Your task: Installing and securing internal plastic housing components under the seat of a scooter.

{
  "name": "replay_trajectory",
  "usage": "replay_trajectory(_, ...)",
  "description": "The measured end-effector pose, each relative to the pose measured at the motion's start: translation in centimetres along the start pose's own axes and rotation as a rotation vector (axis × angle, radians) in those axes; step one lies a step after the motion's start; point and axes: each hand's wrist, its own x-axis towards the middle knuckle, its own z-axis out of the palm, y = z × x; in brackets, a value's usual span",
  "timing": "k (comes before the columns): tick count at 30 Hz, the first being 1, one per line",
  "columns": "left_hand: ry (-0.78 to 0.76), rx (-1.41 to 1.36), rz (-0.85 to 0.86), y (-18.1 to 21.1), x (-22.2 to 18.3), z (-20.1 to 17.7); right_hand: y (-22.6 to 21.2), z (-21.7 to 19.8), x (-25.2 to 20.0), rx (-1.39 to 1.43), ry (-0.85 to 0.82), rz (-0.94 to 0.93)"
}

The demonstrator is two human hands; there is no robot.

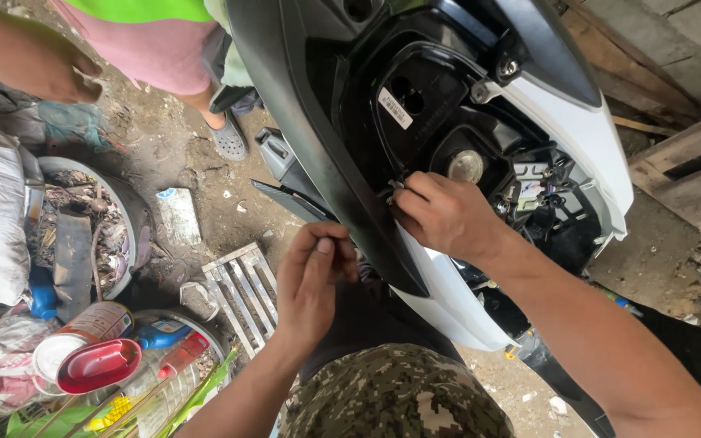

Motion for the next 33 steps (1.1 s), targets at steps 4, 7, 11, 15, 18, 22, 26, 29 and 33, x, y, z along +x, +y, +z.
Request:
replay_trajectory(4,-0.077,-0.08,-0.054,1.4,0.4,2.1,-0.6,-0.1,0.0,0.007,0.082,0.043)
replay_trajectory(7,-0.131,-0.113,-0.122,1.8,0.9,3.0,-1.1,0.3,0.1,0.003,0.106,0.055)
replay_trajectory(11,-0.242,-0.081,-0.139,3.1,2.2,4.0,-1.6,0.9,-0.6,-0.038,0.143,0.138)
replay_trajectory(15,-0.307,0.13,-0.014,5.4,4.8,4.3,1.5,-0.7,-1.1,-0.001,0.202,0.232)
replay_trajectory(18,-0.28,0.468,0.331,9.2,8.5,3.4,9.8,-3.3,-2.4,-0.24,0.18,0.317)
replay_trajectory(22,0.184,0.881,0.544,12.5,14.8,1.7,17.4,-7.0,-1.1,-0.523,0.083,0.115)
replay_trajectory(26,0.203,0.897,0.287,11.5,19.0,0.7,20.4,-7.3,0.7,-0.609,-0.009,-0.094)
replay_trajectory(29,0.273,1.034,0.279,9.8,21.1,0.1,21.1,-7.2,0.8,-0.636,-0.08,-0.112)
replay_trajectory(33,0.326,0.998,0.323,9.3,21.2,0.1,21.2,-7.7,1.5,-0.621,-0.111,-0.156)
